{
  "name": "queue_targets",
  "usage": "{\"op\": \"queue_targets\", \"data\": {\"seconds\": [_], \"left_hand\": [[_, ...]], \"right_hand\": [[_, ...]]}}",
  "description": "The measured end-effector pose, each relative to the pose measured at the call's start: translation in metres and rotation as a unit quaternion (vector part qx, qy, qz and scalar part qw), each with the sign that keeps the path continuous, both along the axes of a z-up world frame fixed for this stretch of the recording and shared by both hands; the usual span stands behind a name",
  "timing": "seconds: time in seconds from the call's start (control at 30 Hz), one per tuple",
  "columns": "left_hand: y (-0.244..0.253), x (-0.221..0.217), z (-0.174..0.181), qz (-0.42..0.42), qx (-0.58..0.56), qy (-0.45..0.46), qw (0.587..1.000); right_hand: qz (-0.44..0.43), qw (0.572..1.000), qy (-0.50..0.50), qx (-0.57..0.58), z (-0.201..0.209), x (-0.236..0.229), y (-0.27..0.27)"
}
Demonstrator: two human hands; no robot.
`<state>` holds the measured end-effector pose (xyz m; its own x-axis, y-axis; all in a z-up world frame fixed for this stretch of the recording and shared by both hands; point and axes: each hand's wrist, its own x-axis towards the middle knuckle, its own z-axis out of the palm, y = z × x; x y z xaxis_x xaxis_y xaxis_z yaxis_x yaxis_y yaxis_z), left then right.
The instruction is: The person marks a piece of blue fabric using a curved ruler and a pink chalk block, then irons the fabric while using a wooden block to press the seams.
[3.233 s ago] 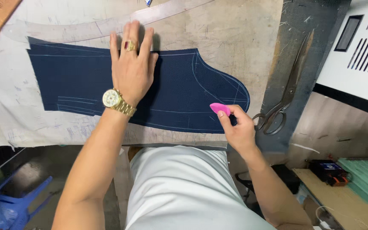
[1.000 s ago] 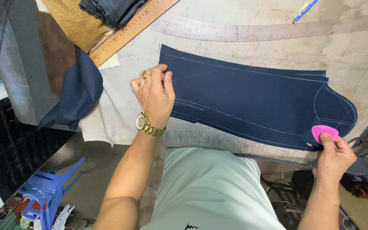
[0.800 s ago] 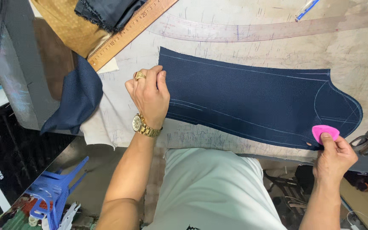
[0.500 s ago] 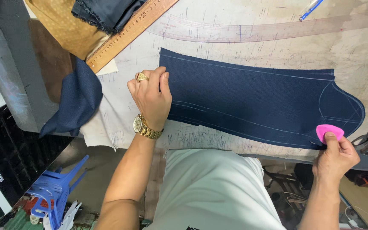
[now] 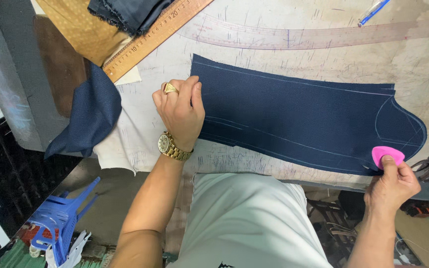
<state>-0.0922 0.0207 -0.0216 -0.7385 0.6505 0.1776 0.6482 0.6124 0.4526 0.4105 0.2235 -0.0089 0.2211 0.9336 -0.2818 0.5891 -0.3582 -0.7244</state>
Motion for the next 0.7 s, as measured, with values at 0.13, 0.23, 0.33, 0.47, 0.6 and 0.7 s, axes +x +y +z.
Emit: {"op": "queue_targets", "data": {"seconds": [0.13,0.23,0.33,0.47,0.6,0.7], "left_hand": [[0.000,0.000,0.000,-0.004,-0.011,0.007,1.000],[-0.001,0.000,-0.003,0.004,-0.003,0.005,1.000],[0.000,0.001,-0.005,0.010,0.006,0.004,1.000],[0.000,0.001,-0.005,0.012,0.010,0.010,1.000],[0.000,0.000,-0.003,0.009,0.008,0.009,1.000],[0.001,0.000,-0.003,0.010,0.015,0.016,1.000]], "right_hand": [[-0.018,0.999,0.001,-0.028,0.010,-0.019,0.002],[-0.003,1.000,0.011,-0.018,0.002,-0.009,0.002],[-0.012,0.999,0.015,-0.025,0.012,-0.024,0.000],[-0.010,0.999,0.025,-0.026,0.009,-0.019,0.000],[0.001,1.000,0.014,-0.021,0.003,-0.012,0.001],[-0.007,0.999,0.019,-0.025,0.011,-0.025,0.000]]}}
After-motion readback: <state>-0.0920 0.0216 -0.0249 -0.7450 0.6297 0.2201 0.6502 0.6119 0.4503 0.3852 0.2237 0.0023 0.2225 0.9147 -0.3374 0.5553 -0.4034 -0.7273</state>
